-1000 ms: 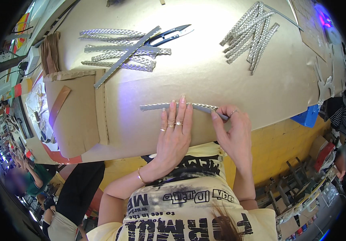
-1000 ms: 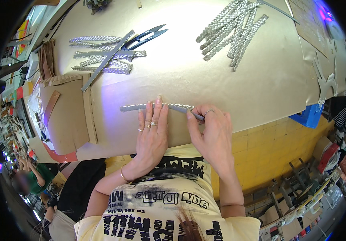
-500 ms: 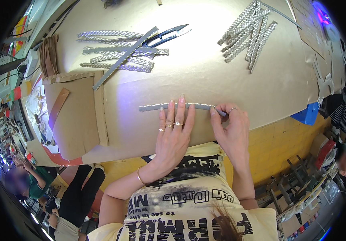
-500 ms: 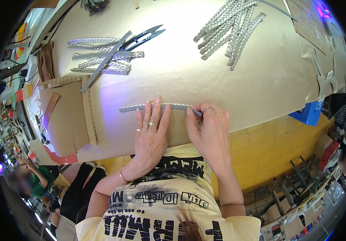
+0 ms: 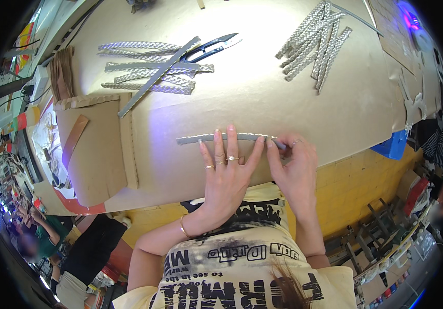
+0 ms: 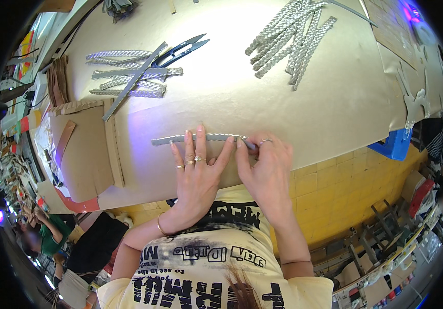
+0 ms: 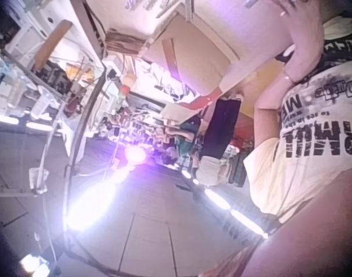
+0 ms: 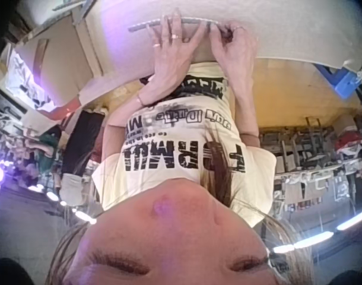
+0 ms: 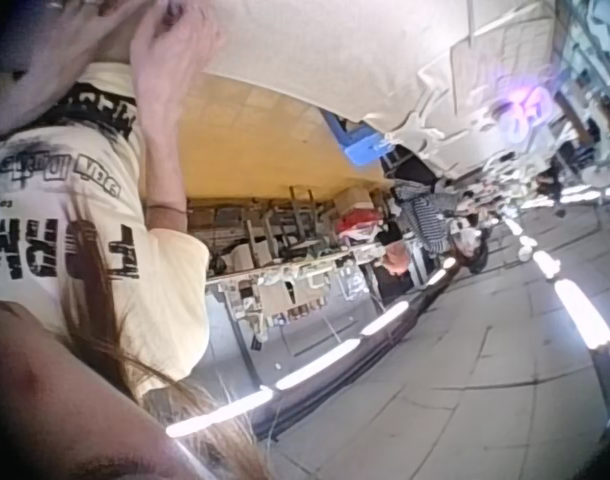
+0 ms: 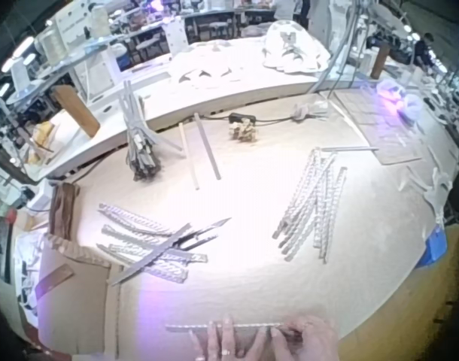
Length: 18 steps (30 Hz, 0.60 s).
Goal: The person repeatedly picks up braided silver trims and flat strips, aligns them on a worktable, and uses a utility knife to trim the ends. They also retrieve a glue bottle and apply adhesive to the strips before setting them aside.
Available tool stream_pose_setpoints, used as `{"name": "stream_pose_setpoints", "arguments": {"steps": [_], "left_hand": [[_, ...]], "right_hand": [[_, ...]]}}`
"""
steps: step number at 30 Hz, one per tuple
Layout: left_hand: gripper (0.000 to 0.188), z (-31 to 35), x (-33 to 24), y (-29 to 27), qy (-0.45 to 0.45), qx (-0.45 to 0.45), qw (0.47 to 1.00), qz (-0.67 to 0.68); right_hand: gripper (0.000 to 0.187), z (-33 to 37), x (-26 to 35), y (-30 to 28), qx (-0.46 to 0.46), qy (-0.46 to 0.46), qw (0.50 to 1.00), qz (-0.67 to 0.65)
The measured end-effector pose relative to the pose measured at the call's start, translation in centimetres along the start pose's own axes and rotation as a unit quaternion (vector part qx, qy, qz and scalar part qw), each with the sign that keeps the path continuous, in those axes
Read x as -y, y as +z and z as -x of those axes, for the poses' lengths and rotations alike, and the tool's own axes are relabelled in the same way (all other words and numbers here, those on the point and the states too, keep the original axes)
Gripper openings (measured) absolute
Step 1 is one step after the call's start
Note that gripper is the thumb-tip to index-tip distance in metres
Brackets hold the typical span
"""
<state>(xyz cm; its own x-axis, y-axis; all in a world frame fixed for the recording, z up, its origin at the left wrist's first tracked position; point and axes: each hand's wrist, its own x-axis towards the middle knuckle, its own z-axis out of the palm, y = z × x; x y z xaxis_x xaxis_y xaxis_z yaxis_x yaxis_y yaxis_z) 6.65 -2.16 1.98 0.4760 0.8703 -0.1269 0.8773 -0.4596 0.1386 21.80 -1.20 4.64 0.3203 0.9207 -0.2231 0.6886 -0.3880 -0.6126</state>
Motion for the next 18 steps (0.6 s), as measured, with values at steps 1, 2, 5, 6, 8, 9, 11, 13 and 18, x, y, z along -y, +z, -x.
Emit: {"name": "stream_pose_setpoints", "arguments": {"steps": [1, 2, 5, 6, 8, 9, 11, 13, 18], "left_hand": [[0.06, 0.0, -0.1, 0.0, 0.003, -0.004, 1.0, -0.019], [0.06, -0.1, -0.1, 0.0, 0.005, -0.002, 1.0, -0.018], [0.06, 0.0, -0.1, -0.1, 0.011, -0.003, 0.999, -0.033], [0.061, 0.0, -0.1, -0.1, 0.012, -0.004, 0.999, -0.037], [0.061, -0.1, -0.1, -0.1, 0.012, -0.005, 0.999, -0.04], [0.061, -0.1, -0.1, -0.1, 0.011, -0.003, 0.999, -0.038], [0.061, -0.2, -0.2, -0.2, 0.01, -0.001, 0.999, -0.038], [0.06, -0.2, -0.4, -0.2, 0.006, -0.001, 0.999, -0.049], [0.065, 0.0, -0.7, -0.3, -0.02, 0.043, 0.998, 0.051]], "right_hand": [[0.014, 0.0, -0.2, -0.2, 0.004, 0.02, 1.0, 0.011], [0.014, 0.0, -0.4, -0.4, -0.003, 0.044, 0.999, -0.028], [0.015, -0.1, -1.2, -1.2, -0.009, 0.059, 0.994, -0.089], [0.014, 0.0, -1.3, -1.3, -0.02, 0.033, 0.996, -0.083], [0.013, 0.0, -1.6, -1.4, -0.023, 0.011, 0.996, -0.083], [0.012, 0.0, -1.7, -1.5, -0.015, 0.016, 0.996, -0.09], [0.011, 0.1, -1.7, -1.5, -0.001, 0.015, 0.995, -0.094], [0.01, 0.3, -1.6, -1.6, 0.012, 0.004, 0.996, -0.085], [0.008, 0.6, -1.5, -1.7, 0.014, -0.025, 0.998, -0.048]]}}
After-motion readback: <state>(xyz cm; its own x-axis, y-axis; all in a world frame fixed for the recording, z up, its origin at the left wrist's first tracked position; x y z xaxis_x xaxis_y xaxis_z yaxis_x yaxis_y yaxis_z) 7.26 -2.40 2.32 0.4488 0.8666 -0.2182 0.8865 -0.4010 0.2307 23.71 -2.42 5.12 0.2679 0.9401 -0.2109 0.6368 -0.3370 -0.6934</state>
